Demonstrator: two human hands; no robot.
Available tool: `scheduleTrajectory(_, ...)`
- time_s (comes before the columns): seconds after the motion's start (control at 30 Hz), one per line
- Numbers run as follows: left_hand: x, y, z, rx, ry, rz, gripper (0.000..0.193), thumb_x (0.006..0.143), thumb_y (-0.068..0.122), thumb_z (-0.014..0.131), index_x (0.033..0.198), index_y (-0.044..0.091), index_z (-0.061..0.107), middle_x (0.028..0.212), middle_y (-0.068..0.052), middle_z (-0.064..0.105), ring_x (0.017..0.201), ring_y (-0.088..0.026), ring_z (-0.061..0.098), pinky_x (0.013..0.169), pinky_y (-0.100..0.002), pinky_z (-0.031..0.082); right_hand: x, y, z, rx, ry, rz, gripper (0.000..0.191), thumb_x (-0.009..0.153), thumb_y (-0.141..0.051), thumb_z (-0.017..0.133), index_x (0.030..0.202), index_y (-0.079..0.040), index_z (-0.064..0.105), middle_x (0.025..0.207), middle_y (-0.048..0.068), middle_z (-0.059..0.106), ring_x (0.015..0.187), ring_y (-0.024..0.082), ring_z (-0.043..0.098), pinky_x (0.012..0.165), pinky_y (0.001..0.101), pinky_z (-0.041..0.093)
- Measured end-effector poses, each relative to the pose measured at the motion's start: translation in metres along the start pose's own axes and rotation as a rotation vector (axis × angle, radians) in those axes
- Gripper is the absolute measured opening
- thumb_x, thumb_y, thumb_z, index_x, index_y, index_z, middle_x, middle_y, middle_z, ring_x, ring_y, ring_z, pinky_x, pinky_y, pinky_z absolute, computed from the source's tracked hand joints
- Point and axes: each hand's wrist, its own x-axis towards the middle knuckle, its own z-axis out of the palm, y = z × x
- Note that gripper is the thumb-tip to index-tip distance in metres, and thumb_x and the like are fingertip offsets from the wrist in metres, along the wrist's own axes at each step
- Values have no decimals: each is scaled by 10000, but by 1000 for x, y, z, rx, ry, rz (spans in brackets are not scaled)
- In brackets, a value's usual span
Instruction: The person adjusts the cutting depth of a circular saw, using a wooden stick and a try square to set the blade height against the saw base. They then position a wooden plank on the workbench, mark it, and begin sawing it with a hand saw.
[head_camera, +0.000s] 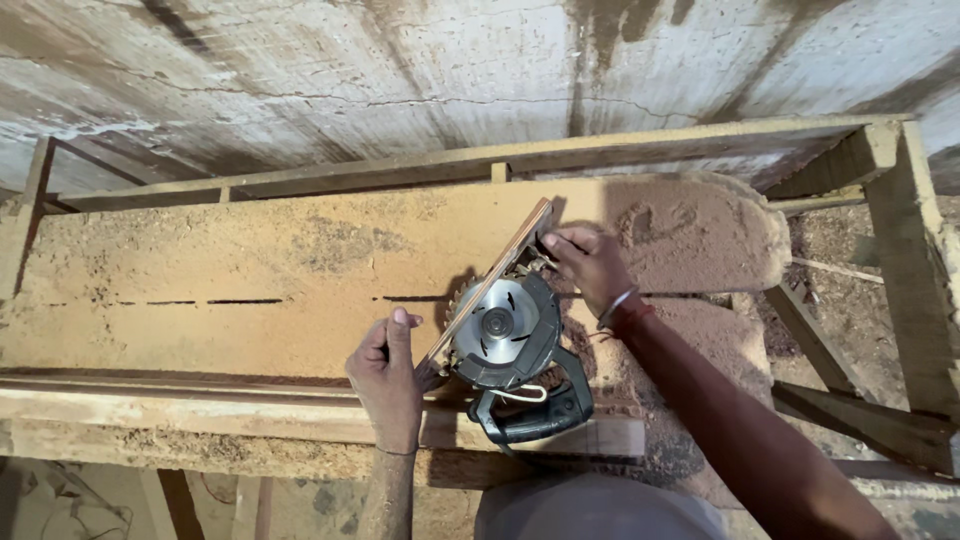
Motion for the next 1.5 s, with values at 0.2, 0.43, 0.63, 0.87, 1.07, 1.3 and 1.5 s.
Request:
scheduleTrajectory(0.2,1,-2,1,-58,-1,48,380,1042,324,623,912,-2,769,677,33,575,652,-42,435,577,-241,368,10,15,7,626,-114,168,169,948,-23,668,1105,-14,730,1025,93,749,824,139,697,652,245,578)
scheduleTrajectory(0.43,-1,-2,0,-36,-15,-10,376,1054,300,626,905,-14,768,690,-6,584,672,-68,431,597,-264,372,13,20,15,415,-32,408,210,923,55,630,1124,11,673,1054,121,729,872,209,731,776,344,630)
scheduleTrajectory(0.63,-1,0,2,-33,-9,52,364,1045,293,618,893,-10,751,703,39,633,670,-33,466,599,-236,408,12,32,23,69,81,-233,169,872,28,727,1033,-17,747,1018,74,778,954,139,747,885,262,593)
scheduleTrajectory(0.87,-1,-1,3,-2,2,-37,363,1034,309,633,896,5,775,642,31,527,611,-53,371,537,-260,310,13,30,17,177,9,228,136,953,-102,747,1082,-74,782,994,37,766,851,121,673,762,241,547)
scheduleTrajectory(1.07,-2,2,3,2,3,-32,372,1030,328,631,883,17,773,620,66,496,581,-32,338,510,-248,267,13,28,27,94,96,75,229,810,3,755,1021,-80,722,1008,8,775,929,113,737,795,258,605)
scheduleTrajectory(1.3,-2,2,3,9,-2,5,378,1040,324,628,881,14,775,616,67,472,581,-33,322,509,-254,250,11,43,32,-25,133,-131,180,818,-2,782,989,-44,743,988,54,782,935,147,744,868,279,582)
scheduleTrajectory(1.5,-1,1,3,38,-1,0,375,1037,321,628,881,17,782,603,60,474,571,-32,324,505,-256,255,2,32,19,228,69,166,159,933,-130,704,1070,-89,773,970,52,782,837,159,681,752,277,545)
